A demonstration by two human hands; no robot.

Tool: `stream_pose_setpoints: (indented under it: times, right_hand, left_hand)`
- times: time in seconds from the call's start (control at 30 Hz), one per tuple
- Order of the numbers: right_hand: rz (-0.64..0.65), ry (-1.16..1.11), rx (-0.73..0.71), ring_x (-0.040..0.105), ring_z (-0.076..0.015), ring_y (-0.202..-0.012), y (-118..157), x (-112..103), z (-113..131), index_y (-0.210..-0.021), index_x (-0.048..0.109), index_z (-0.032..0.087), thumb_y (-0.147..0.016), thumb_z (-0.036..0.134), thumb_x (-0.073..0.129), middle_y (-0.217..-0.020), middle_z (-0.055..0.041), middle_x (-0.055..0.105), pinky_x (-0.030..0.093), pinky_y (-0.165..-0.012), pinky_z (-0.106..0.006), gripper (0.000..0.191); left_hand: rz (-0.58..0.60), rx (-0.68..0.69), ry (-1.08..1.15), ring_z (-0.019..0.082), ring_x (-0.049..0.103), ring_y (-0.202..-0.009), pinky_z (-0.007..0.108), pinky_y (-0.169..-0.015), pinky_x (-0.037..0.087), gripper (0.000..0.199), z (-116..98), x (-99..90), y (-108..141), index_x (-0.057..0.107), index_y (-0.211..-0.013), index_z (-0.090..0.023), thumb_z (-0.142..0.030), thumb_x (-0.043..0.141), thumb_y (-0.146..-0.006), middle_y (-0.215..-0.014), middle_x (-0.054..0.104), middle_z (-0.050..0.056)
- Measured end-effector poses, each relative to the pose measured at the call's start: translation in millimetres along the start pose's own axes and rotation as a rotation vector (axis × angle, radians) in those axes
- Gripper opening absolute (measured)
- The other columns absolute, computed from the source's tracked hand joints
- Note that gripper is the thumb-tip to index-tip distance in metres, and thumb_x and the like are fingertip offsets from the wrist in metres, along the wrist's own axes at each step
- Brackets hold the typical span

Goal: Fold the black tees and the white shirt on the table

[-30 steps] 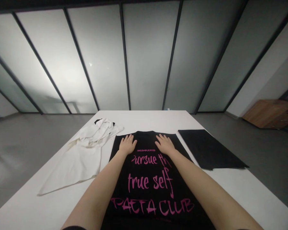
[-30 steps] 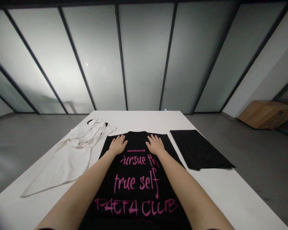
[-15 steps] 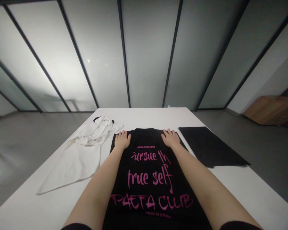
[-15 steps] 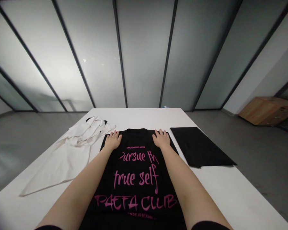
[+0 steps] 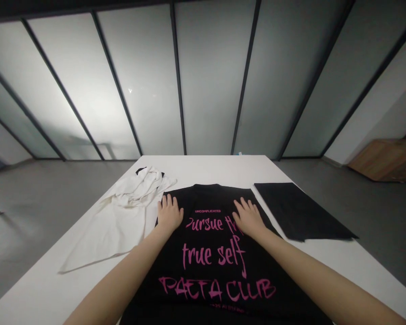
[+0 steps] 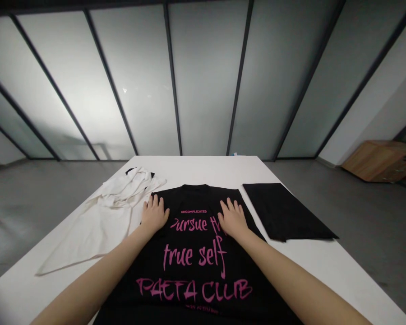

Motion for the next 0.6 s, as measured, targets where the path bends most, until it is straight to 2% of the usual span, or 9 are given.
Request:
stream_pose_setpoints:
  times: [0.13,0.23,0.37,0.6]
  right_hand:
    - [0.075,-0.053,0.026,0.027,-0.0454,-0.158,27.0,13.6,18.5,-0.167,0.036,0.018,-0.108,0.053,0.037,-0.174,-0.0184,0.029,0.020,-0.126,-0.061,0.069]
    - [0.083,-0.046,0.038,0.025,-0.0459,-0.158,26.2,12.9,22.3,-0.167,0.036,0.017,-0.109,0.049,0.033,-0.175,-0.0170,0.028,0.020,-0.126,-0.062,0.067]
    - [0.071,-0.056,0.038,0.024,-0.0436,-0.159,3.9,10.9,21.8,-0.168,0.034,0.017,-0.109,0.042,0.028,-0.175,-0.0156,0.026,0.020,-0.126,-0.063,0.064]
    - [0.095,-0.068,0.054,0.022,-0.0411,-0.160,-47.9,8.0,23.9,-0.168,0.032,0.017,-0.109,0.041,0.023,-0.176,-0.0154,0.024,0.019,-0.127,-0.060,0.064]
  left_hand:
    - [0.138,0.021,0.050,0.049,0.033,-0.154,0.070,-0.119,0.030,0.075,-25.8,14.6,26.5,0.044,-0.161,-0.009,-0.056,0.040,-0.102,-0.167,0.038,0.027]
    - [0.163,0.003,0.055,0.049,0.030,-0.156,0.073,-0.118,0.029,0.077,-28.5,19.9,24.9,0.039,-0.164,-0.011,-0.058,0.036,-0.103,-0.170,0.033,0.026]
    - [0.190,-0.030,0.067,0.047,0.026,-0.158,0.075,-0.119,0.027,0.075,-26.8,26.4,4.9,0.036,-0.166,-0.011,-0.052,0.033,-0.104,-0.173,0.028,0.024]
    - [0.234,-0.050,0.119,0.046,0.021,-0.160,0.075,-0.121,0.022,0.075,-27.2,36.0,-45.2,0.033,-0.167,-0.013,-0.053,0.030,-0.104,-0.174,0.024,0.023]
Point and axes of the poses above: each hand's wrist, its own y-axis away from the middle knuckle, its own x-axis out of the palm, z = x × y, the point moved 9 cm from there along -y, towards the middle knuckle
